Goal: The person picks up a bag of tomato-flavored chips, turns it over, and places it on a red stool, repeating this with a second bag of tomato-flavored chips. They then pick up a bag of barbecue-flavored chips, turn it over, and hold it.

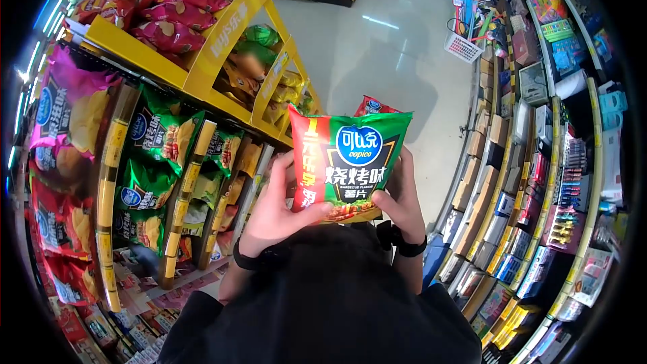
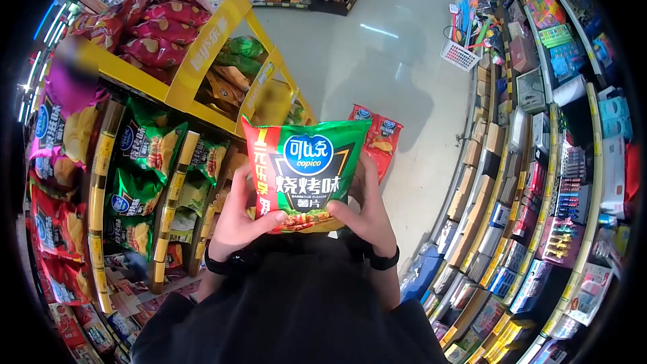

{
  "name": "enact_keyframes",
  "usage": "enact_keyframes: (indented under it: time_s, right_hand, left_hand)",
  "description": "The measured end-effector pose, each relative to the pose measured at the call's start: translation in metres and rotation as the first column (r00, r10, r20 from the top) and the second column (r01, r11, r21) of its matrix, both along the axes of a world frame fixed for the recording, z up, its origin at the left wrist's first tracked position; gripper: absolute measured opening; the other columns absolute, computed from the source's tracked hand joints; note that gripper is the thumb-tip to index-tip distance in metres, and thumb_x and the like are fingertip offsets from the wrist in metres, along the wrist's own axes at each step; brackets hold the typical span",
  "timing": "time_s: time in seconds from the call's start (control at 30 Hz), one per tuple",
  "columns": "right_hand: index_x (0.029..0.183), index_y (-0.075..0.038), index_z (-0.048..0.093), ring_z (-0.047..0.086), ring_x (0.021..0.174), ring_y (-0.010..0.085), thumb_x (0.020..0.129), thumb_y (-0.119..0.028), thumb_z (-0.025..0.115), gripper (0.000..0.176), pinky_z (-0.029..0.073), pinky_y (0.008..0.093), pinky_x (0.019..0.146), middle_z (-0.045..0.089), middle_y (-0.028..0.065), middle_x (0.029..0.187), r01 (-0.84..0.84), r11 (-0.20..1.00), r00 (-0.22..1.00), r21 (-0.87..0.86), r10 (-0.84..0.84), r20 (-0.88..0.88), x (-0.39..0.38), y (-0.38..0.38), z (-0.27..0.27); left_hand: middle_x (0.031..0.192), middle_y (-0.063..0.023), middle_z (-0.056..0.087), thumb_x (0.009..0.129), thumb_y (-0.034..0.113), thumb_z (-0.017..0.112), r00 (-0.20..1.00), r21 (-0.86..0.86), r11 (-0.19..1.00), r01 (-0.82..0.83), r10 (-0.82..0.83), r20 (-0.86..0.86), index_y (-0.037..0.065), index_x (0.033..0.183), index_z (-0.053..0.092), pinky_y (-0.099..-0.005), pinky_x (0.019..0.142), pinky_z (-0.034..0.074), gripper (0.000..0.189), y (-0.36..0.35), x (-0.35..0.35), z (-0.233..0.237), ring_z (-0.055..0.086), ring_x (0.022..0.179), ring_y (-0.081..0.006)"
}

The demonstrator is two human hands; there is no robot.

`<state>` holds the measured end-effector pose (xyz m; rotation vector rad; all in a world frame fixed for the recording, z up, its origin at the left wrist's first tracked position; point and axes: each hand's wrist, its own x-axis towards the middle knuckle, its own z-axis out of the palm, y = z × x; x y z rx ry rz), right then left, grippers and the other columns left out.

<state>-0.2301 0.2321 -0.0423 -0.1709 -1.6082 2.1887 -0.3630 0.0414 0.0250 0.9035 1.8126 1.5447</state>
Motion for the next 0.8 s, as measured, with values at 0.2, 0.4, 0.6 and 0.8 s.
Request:
enact_keyframes:
  time_s: [0.2,0.4,0.6,0.8]
  right_hand:
    - [0.151,-0.005,0.013,0.041,0.134,0.0279,0.083,-0.011,0.071,0.089,0.037,0.0410,0.105,0.036,0.0164,0.148,-0.008,0.997,0.997,0.071,0.003,0.071,-0.043,0.002,0.001]
    - [0.150,-0.003,0.014,0.044,0.131,0.0271,0.084,-0.010,0.072,0.088,0.040,0.0396,0.104,0.035,0.0181,0.148,0.076,0.982,0.977,0.171,-0.108,0.184,-0.075,-0.007,0.007]
    - [0.149,-0.003,0.014,0.046,0.128,0.0261,0.085,-0.006,0.070,0.085,0.042,0.0398,0.103,0.040,0.0189,0.143,0.168,0.967,0.921,0.193,-0.223,0.318,-0.087,-0.021,0.017]
    - [0.150,-0.002,0.008,0.042,0.129,0.0236,0.090,0.000,0.061,0.080,0.038,0.0382,0.106,0.037,0.0184,0.144,0.312,0.946,0.869,0.088,-0.321,0.377,-0.083,-0.042,0.011]
  left_hand:
    - [0.122,-0.0161,0.060,0.079,0.008,0.078,0.995,-0.039,0.999,-0.024,0.028,0.100,0.001,0.138,0.027,-0.0338,0.094,0.049,0.078,-0.002,-0.045,-0.010,0.060,0.109,-0.0193]
    - [0.131,-0.0119,0.051,0.084,-0.001,0.068,0.966,-0.196,0.977,0.088,-0.035,0.257,0.004,0.145,0.022,-0.0326,0.099,0.043,0.077,0.001,-0.097,-0.008,0.052,0.116,-0.0166]
    - [0.124,-0.0131,0.058,0.086,0.011,0.072,0.930,-0.192,0.943,0.272,-0.207,0.303,0.003,0.143,0.024,-0.0327,0.094,0.048,0.075,0.017,-0.145,-0.031,0.059,0.109,-0.0178]
    - [0.123,-0.0160,0.060,0.086,0.018,0.072,0.876,-0.230,0.879,0.417,-0.322,0.360,0.001,0.144,0.025,-0.0333,0.090,0.050,0.077,0.031,-0.161,-0.047,0.062,0.104,-0.0193]
